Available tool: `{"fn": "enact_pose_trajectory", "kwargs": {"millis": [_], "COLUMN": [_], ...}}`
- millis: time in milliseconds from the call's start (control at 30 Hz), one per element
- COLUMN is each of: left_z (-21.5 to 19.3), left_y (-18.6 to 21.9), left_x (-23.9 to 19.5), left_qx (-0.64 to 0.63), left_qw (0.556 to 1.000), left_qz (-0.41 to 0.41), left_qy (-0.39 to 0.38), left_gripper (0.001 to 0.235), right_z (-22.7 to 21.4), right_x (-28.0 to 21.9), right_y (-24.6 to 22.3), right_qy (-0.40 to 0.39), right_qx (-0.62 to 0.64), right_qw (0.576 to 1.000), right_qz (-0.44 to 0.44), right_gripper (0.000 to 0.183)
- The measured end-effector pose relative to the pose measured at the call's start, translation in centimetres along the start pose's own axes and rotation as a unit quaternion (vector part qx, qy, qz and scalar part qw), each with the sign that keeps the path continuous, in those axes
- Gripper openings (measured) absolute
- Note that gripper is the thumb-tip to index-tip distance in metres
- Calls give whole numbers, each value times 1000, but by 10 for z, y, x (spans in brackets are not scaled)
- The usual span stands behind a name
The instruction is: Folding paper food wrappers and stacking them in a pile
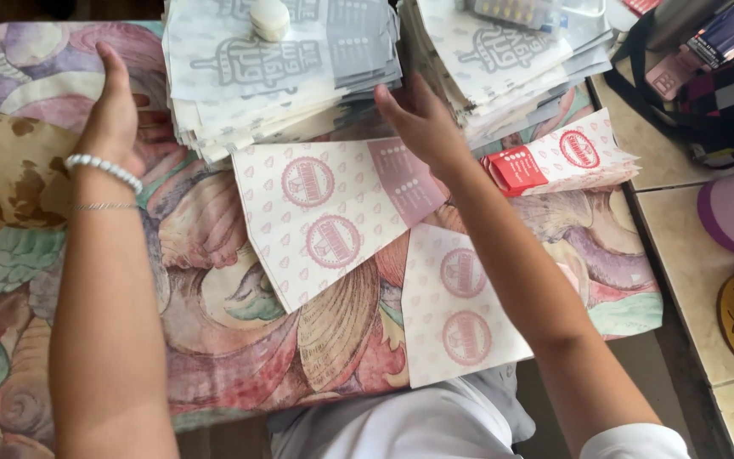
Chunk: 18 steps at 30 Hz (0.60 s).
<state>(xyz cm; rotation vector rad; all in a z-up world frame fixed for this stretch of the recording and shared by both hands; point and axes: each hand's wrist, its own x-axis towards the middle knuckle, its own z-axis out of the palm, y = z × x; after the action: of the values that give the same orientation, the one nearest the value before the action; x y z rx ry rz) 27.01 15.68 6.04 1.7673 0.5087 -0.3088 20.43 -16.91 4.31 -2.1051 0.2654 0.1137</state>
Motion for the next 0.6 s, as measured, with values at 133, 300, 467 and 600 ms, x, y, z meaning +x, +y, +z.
{"fn": "enact_pose_trajectory", "kwargs": {"millis": [133,300,467,600], "left_z": [18,34,37,35], "left_y": [28,47,45,40], "left_x": [15,18,46,62], "left_qx": [0,19,63,52], "left_qw": [1000,997,993,994], "left_qz": [-1,-24,-62,-54], "left_qy": [-18,-75,-73,-80], "left_gripper": [125,101,79,47], "right_z": [9,7,10,9], "right_x": [16,37,51,54], "right_y": [-33,-42,-43,-44], "right_qy": [33,15,46,30], "right_qx": [132,243,289,270], "right_qw": [986,951,927,937], "right_qz": [94,193,236,221], "right_gripper": [110,104,83,70]}}
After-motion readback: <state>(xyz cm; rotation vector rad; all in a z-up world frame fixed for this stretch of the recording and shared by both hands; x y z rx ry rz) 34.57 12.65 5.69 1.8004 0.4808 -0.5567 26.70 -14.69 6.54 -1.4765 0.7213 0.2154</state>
